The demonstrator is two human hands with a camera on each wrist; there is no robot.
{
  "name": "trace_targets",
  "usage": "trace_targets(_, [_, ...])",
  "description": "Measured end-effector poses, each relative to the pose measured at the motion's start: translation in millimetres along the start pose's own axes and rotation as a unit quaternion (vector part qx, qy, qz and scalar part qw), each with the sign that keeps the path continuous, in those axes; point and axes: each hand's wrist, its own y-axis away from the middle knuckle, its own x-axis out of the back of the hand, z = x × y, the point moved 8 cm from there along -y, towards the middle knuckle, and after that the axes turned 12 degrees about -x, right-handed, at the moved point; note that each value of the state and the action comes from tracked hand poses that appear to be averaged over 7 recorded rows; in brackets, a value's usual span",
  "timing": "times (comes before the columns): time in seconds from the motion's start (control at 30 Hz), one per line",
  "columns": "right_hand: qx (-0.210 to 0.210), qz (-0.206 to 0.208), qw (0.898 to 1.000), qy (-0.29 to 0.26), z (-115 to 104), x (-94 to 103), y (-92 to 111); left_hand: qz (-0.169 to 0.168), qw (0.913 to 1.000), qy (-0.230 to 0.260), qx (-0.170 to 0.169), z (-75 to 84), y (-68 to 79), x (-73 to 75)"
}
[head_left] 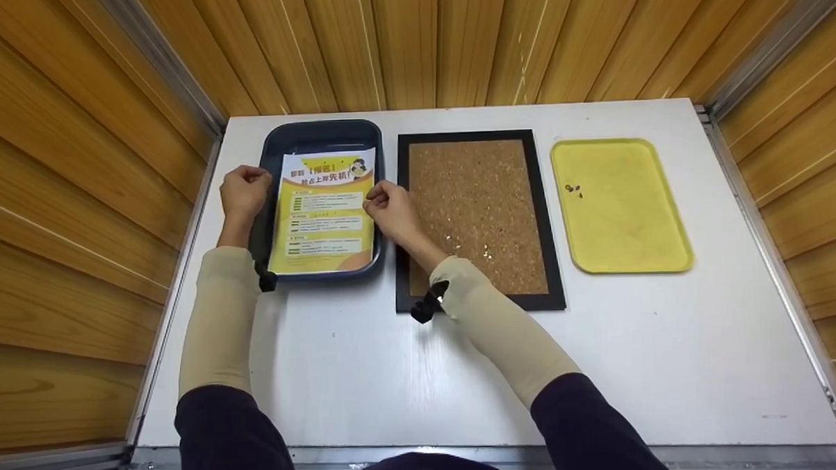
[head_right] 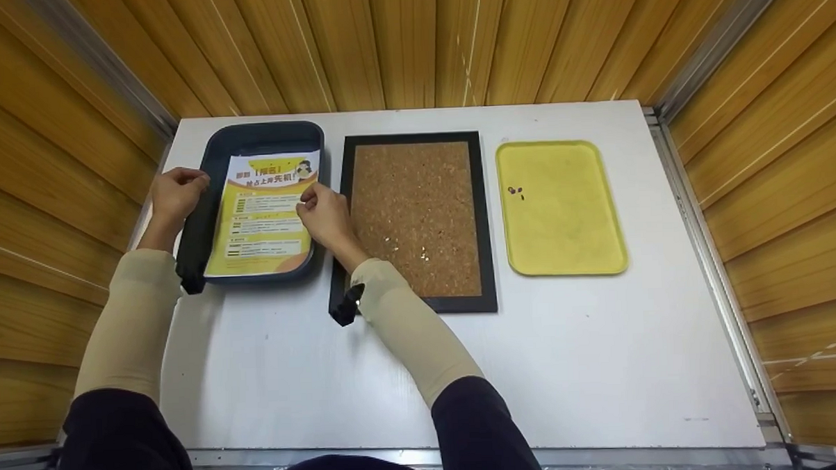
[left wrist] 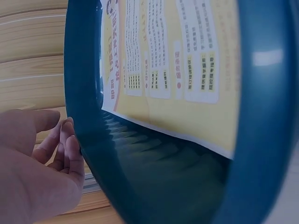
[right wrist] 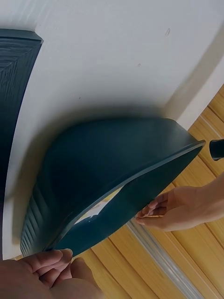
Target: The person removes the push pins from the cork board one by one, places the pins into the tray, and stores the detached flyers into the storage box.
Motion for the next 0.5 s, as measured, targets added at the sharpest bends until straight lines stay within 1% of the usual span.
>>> trace_targets(0.1, [0.01, -0.008, 1.0, 0.005, -2, -1.0, 1, -0.002, 0.9998, -0.018, -0.006, 2.3, -2.4, -0.4])
trace_targets(0.2, [0.029, -0.013, 0.999, 0.013, -4, -1.7, 1, -0.006, 0.9985, -0.049, -0.025, 6.8, -4.7, -2.2])
trace_targets(0.3, [0.049, -0.025, 0.998, 0.011, -5, -0.6, 1, 0.001, 0.9963, -0.072, -0.047, 11.9, -4.0, -7.0])
trace_targets(0.37, [0.058, -0.045, 0.997, 0.005, -6, 1.2, 1, 0.013, 0.9951, -0.081, -0.056, 14.9, -2.0, -11.5])
trace_targets(0.43, [0.062, -0.073, 0.995, -0.01, -9, 4.6, 3, 0.022, 0.994, -0.09, -0.058, 18.8, 1.2, -16.7])
trace_targets(0.5, [0.07, -0.102, 0.992, -0.025, -15, 8.9, 4, 0.022, 0.9919, -0.108, -0.063, 27.2, 3.7, -20.8])
